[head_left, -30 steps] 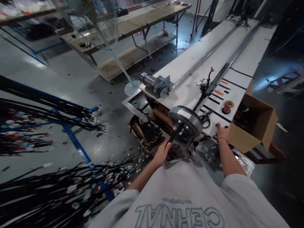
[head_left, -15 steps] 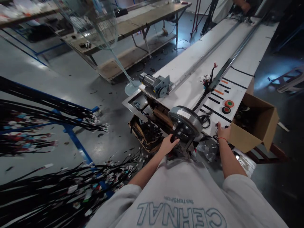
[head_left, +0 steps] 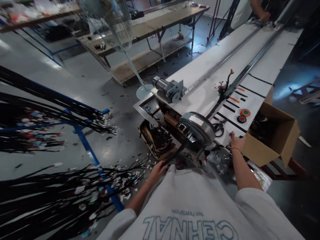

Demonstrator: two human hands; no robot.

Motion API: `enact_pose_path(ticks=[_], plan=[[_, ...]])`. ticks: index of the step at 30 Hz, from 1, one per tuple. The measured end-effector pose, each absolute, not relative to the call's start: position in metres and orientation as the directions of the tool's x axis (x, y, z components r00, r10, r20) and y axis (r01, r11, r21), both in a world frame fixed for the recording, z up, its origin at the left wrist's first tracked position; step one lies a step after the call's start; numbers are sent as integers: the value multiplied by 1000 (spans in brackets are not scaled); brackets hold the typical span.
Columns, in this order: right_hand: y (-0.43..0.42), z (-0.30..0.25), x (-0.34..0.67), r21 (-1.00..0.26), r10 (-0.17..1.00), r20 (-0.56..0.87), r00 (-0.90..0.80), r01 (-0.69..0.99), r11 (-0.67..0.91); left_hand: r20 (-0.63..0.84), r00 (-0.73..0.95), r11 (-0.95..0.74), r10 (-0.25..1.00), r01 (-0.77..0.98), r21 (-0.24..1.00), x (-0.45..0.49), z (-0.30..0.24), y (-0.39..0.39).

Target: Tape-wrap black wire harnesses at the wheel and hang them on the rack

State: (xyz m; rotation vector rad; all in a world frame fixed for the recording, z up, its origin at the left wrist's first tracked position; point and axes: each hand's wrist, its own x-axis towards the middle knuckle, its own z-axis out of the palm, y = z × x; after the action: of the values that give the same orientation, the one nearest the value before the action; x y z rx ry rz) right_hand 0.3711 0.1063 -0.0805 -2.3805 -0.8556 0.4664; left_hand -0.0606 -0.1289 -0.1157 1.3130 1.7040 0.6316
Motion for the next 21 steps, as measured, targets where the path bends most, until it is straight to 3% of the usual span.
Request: enact_pose_path(ticks=[9, 21], plan=[[109, -88, 374, -592, 659, -112, 744, 482, -646, -288, -161, 330, 944, 478, 814, -36, -58, -105], [105, -83, 373, -614, 678, -126, 724, 480, -626, -253, -134, 286, 958, 506, 814, -7, -47, -62]])
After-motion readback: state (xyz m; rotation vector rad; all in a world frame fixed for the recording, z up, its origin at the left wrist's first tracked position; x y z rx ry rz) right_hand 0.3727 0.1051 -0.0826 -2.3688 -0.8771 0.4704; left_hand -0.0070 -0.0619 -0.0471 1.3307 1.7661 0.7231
